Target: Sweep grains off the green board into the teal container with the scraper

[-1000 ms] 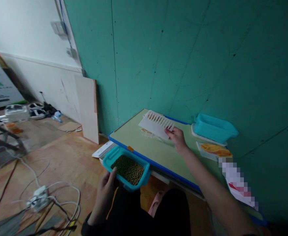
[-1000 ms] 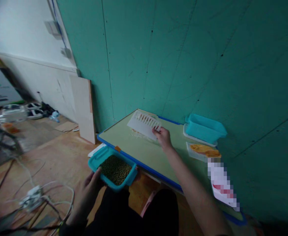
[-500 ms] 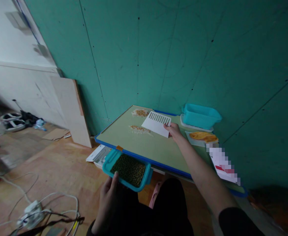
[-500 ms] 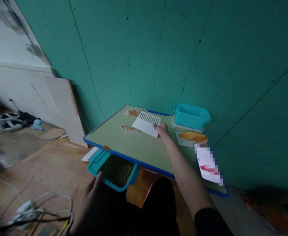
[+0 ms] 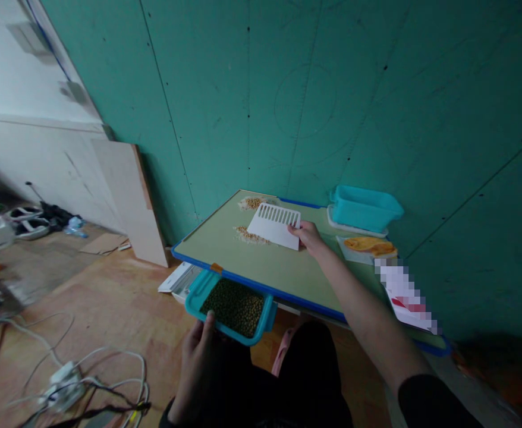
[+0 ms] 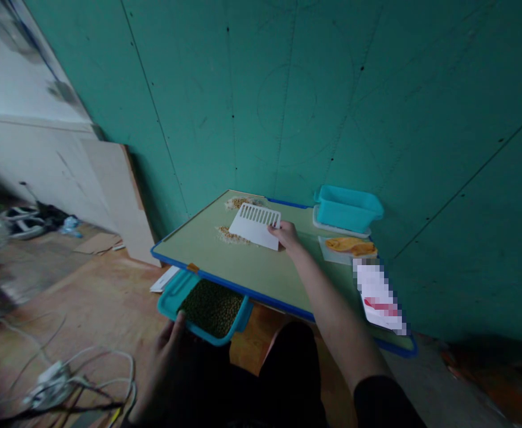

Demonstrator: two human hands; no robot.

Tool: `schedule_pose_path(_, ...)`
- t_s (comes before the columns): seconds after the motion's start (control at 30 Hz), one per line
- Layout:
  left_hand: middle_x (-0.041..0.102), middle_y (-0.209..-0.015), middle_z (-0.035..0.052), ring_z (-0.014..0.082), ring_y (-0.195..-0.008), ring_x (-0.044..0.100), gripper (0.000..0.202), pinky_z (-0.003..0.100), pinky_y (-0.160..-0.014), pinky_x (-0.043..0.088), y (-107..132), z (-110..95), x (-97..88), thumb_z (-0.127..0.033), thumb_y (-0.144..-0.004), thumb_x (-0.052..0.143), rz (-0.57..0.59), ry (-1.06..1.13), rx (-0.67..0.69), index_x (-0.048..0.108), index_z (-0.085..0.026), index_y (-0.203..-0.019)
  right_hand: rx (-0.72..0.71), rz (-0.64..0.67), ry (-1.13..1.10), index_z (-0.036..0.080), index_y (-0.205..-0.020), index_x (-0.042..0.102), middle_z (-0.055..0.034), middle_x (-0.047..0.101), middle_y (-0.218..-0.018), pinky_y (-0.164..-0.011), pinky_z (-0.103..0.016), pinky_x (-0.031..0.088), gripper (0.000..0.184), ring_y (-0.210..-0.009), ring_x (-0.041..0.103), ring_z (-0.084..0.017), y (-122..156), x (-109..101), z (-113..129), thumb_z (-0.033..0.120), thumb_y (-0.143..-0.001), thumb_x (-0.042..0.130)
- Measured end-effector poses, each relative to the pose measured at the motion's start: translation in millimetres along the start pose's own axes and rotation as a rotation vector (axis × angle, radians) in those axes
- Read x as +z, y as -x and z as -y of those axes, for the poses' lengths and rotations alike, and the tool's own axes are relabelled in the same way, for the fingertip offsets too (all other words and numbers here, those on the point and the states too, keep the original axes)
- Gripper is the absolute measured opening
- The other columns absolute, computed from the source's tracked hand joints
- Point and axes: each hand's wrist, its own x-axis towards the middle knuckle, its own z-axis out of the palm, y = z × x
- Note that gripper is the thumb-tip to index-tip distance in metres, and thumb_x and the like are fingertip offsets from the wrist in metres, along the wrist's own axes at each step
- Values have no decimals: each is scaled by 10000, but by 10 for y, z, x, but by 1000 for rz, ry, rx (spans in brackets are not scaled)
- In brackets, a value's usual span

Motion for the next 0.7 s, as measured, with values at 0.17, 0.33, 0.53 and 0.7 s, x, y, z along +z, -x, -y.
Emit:
schedule_pose_path(0.17,630,-515,-25,186,-552,626,418,246,-492,474,-34,125,-39,-567,-575,823,132,147,-125,645,-198,-654,-3,25,-3,152,-681,638,-23,640,-632,-492,-250,392,301,-577,572,-166,17,30,16,389,-534,752)
schedule_pose_path(0.33,645,-542,-28,176,-520,628,414,241,-460,463,-84,296,-85,-536,-620,818,144,216,-185,657,-191,-783,1,52,-1,152,-706,646,-30,653,-656,-510,-258,408,336,-601,582,-175,30,54,10,412,-526,759)
schedule_pose_path(0.53,639,-531,-34,152,-488,601,417,231,-464,457,-84,306,-108,-556,-655,789,149,180,-183,632,-188,-769,6,78,2,156,-697,636,-24,646,-653,-525,-265,420,362,-610,581,-175,58,80,28,433,-507,772)
schedule_pose_path(0.7,640,-524,-29,137,-472,577,434,222,-453,449,-40,215,-85,-569,-642,792,156,183,-186,610,-185,-731,-29,67,0,159,-694,632,-32,652,-669,-552,-274,430,385,-640,589,-183,64,92,33,466,-509,771)
